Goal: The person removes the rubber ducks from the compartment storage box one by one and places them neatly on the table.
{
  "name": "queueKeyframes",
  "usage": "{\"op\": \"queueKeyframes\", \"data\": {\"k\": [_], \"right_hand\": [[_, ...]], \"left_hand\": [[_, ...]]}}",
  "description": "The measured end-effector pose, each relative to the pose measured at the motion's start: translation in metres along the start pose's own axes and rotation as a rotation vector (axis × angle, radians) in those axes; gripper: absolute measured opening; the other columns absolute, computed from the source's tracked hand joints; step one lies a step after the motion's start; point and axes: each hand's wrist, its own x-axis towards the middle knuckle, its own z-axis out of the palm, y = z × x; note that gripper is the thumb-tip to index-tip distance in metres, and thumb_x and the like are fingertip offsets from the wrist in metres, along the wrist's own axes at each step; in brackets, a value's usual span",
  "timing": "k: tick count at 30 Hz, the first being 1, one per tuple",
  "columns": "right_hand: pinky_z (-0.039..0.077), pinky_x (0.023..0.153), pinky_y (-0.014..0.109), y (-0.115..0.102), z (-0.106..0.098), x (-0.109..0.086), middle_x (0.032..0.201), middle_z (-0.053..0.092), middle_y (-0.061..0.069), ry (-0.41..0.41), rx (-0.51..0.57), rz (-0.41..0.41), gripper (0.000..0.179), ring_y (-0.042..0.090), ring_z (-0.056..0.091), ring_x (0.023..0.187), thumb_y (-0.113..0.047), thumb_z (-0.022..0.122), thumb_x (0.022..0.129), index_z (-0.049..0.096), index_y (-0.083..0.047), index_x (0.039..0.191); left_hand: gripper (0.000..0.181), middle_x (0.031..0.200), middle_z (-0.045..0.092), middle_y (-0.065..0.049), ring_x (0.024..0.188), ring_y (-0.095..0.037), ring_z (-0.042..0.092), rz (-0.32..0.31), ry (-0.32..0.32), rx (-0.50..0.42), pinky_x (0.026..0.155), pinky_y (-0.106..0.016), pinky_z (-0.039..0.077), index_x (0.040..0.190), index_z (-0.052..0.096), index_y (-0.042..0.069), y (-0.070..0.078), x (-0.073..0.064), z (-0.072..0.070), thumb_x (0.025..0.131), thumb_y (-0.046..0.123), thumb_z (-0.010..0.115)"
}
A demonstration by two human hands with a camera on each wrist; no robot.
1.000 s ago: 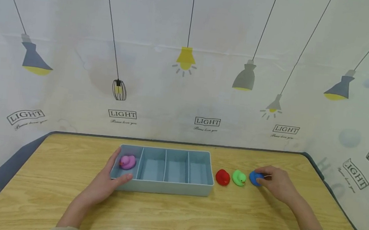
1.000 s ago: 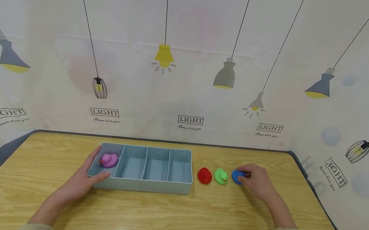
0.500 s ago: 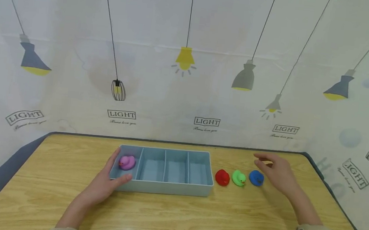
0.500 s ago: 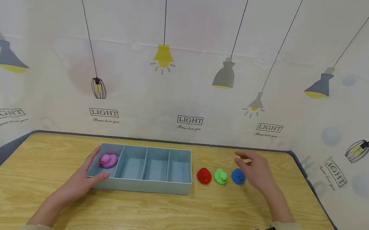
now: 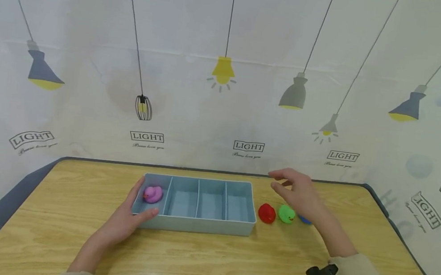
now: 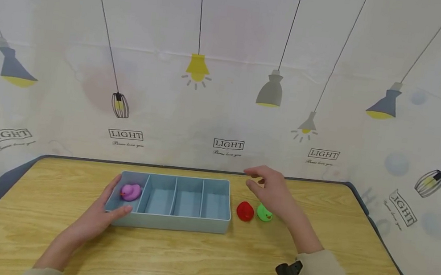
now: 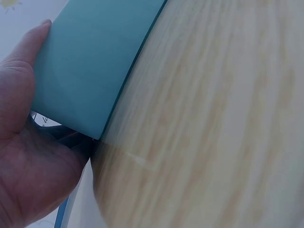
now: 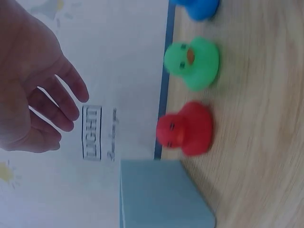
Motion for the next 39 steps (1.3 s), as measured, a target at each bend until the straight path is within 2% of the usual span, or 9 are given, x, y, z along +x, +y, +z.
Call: {"op": "queueKeyframes", "data": {"k": [9, 17, 21, 24, 30, 35, 39], "right_hand": [[0.057, 0.092, 0.05, -0.037, 0.031, 0.02, 0.122, 0.07, 0.012, -0.076, 0.079, -0.112, 0.027, 0.029, 0.066, 0.109, -0.002, 0.067, 0.098, 0.07, -0.001, 0.125], [0.056, 0.093, 0.043, -0.067, 0.059, 0.031, 0.124, 0.069, 0.012, -0.142, 0.091, -0.224, 0.027, 0.028, 0.066, 0.11, -0.004, 0.067, 0.099, 0.07, -0.003, 0.126], [0.055, 0.093, 0.04, -0.082, 0.071, 0.032, 0.124, 0.069, 0.013, -0.165, 0.091, -0.287, 0.028, 0.029, 0.065, 0.111, -0.004, 0.067, 0.099, 0.069, -0.003, 0.127], [0.056, 0.093, 0.043, -0.092, 0.08, 0.031, 0.124, 0.069, 0.013, -0.17, 0.118, -0.323, 0.029, 0.03, 0.066, 0.111, -0.003, 0.067, 0.098, 0.068, -0.001, 0.127], [0.056, 0.095, 0.044, -0.109, 0.106, 0.032, 0.123, 0.07, 0.013, -0.2, 0.138, -0.361, 0.026, 0.029, 0.066, 0.111, -0.003, 0.066, 0.098, 0.069, 0.0, 0.124], [0.054, 0.098, 0.042, -0.124, 0.128, 0.038, 0.127, 0.069, 0.012, -0.256, 0.173, -0.341, 0.027, 0.027, 0.064, 0.116, -0.004, 0.065, 0.1, 0.068, 0.001, 0.126], [0.053, 0.1, 0.036, -0.127, 0.144, 0.043, 0.126, 0.07, 0.012, -0.256, 0.221, -0.31, 0.027, 0.026, 0.065, 0.117, -0.003, 0.064, 0.099, 0.068, 0.002, 0.126]], "left_hand": [[0.099, 0.17, 0.004, -0.022, 0.151, -0.052, 0.007, -0.015, 0.0, -0.002, 0.117, -0.069, 0.011, 0.165, -0.005, 0.035, -0.001, 0.0, -0.001, 0.099, 0.044, 0.068], [0.102, 0.169, 0.004, -0.024, 0.151, -0.053, 0.006, -0.04, 0.007, -0.011, 0.117, -0.07, 0.01, 0.165, -0.006, 0.034, -0.002, -0.002, -0.001, 0.097, 0.046, 0.069], [0.101, 0.169, 0.005, -0.023, 0.151, -0.052, 0.007, -0.018, 0.011, -0.01, 0.117, -0.069, 0.01, 0.165, -0.005, 0.033, -0.004, -0.002, -0.001, 0.098, 0.044, 0.069], [0.1, 0.17, 0.005, -0.022, 0.152, -0.051, 0.007, -0.009, 0.007, -0.014, 0.117, -0.069, 0.01, 0.165, -0.005, 0.034, -0.003, 0.0, 0.0, 0.098, 0.045, 0.069], [0.102, 0.17, 0.006, -0.022, 0.152, -0.051, 0.007, -0.037, -0.004, -0.027, 0.117, -0.07, 0.01, 0.165, -0.005, 0.036, -0.003, 0.001, 0.0, 0.096, 0.049, 0.069], [0.103, 0.17, 0.006, -0.022, 0.152, -0.051, 0.007, -0.036, -0.009, -0.048, 0.117, -0.07, 0.01, 0.165, -0.006, 0.037, -0.005, 0.002, -0.002, 0.096, 0.049, 0.07], [0.103, 0.17, 0.005, -0.021, 0.152, -0.05, 0.006, -0.025, -0.014, -0.058, 0.116, -0.071, 0.009, 0.165, -0.006, 0.036, -0.005, 0.002, 0.0, 0.096, 0.048, 0.07]]}}
